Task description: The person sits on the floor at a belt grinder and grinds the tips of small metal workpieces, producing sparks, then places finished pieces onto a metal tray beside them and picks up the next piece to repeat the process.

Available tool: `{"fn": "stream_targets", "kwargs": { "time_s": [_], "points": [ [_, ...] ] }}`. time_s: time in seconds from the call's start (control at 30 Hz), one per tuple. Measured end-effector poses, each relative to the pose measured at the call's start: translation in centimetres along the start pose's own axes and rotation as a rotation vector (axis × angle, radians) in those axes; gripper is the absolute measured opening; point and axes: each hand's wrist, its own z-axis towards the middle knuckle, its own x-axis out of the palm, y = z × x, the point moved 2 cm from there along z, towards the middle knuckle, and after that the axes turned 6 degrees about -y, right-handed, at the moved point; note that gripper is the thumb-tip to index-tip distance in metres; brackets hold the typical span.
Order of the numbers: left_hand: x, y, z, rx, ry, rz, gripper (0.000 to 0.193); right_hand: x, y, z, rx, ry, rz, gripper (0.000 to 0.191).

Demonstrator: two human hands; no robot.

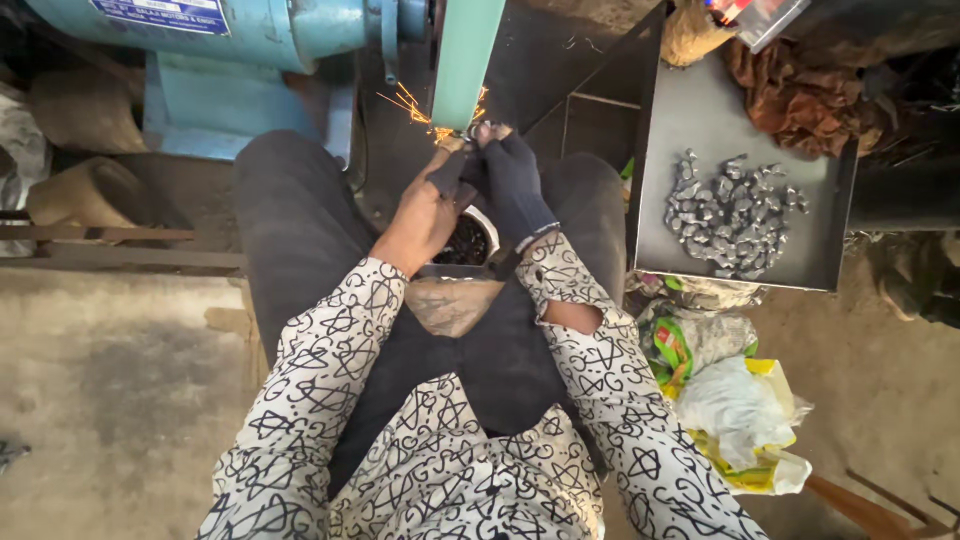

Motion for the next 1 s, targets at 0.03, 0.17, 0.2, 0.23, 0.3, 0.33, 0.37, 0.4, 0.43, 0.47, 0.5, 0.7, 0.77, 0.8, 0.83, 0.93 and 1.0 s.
{"fn": "stream_targets", "kwargs": {
  "time_s": [0.03, 0.17, 0.2, 0.23, 0.3, 0.33, 0.37, 0.4, 0.43, 0.47, 0.5, 0.7, 0.77, 0.8, 0.83, 0.93, 1.0],
  "points": [
    [0.3, 0.2, 0.1, 0.019, -0.002, 0.079, 0.043, -0.2, 0.2, -0.4, -0.038, 0.056, 0.034, 0.021],
    [1.0, 0.3, -0.2, 0.003, -0.093, 0.137, 0.052, -1.5, 0.9, -3.2, -0.08, -0.022, -0.112, 0.029],
    [1.0, 0.1, -0.5, -0.058, -0.143, 0.096, 0.047, -1.7, 1.2, -3.9, -0.171, -0.033, -0.406, 0.028],
    [1.0, -0.2, -1.0, -0.116, -0.19, 0.061, 0.042, -1.7, 1.3, -4.6, -0.265, -0.044, -0.692, 0.028],
    [1.4, -1.4, -2.0, 0.102, -0.137, 0.246, 0.051, -1.4, 1.5, -5.4, -0.441, -0.006, -0.941, 0.028],
    [1.6, -1.9, -2.4, 0.21, -0.11, 0.338, 0.055, -1.1, 1.5, -5.6, -0.517, 0.05, -0.899, 0.027],
    [1.7, -2.3, -2.6, 0.196, -0.109, 0.293, 0.048, -0.9, 1.3, -5.7, -0.588, 0.109, -0.855, 0.026],
    [1.8, -2.7, -2.6, 0.181, -0.11, 0.249, 0.041, -0.7, 1.0, -5.5, -0.49, 0.14, -0.773, 0.026],
    [1.9, -3.0, -2.5, 0.164, -0.109, 0.203, 0.034, -0.5, 0.6, -5.2, -0.393, 0.167, -0.693, 0.026],
    [2.1, -3.2, -2.1, 0.182, -0.091, 0.231, 0.038, -0.4, 0.2, -4.9, -0.3, 0.192, -0.614, 0.026],
    [2.1, -3.5, -1.6, 0.203, -0.07, 0.26, 0.043, -0.2, -0.1, -4.5, -0.235, 0.193, -0.508, 0.026],
    [1.2, -3.5, 0.8, 0.124, -0.245, 0.41, 0.038, 0.5, -1.5, -2.5, 0.111, 0.07, -0.187, 0.023],
    [1.1, -3.4, 0.9, 0.092, -0.274, 0.424, 0.033, 0.6, -1.9, -2.3, 0.093, 0.074, -0.155, 0.026],
    [1.0, -3.5, 0.8, 0.102, -0.294, 0.485, 0.028, 0.5, -1.9, -2.3, -0.029, 0.072, -0.365, 0.027],
    [1.0, -3.6, 0.6, 0.114, -0.308, 0.545, 0.024, 0.4, -2.0, -2.5, -0.156, 0.063, -0.576, 0.027],
    [1.5, -4.3, 0.1, 0.33, 0.027, 0.542, 0.024, -0.5, -1.7, -3.4, -0.528, 0.092, -0.864, 0.024],
    [1.2, -4.6, -0.4, 0.408, 0.072, 0.802, 0.036, -2.0, -0.2, -3.9, -0.803, 0.163, -1.039, 0.028]
  ]
}}
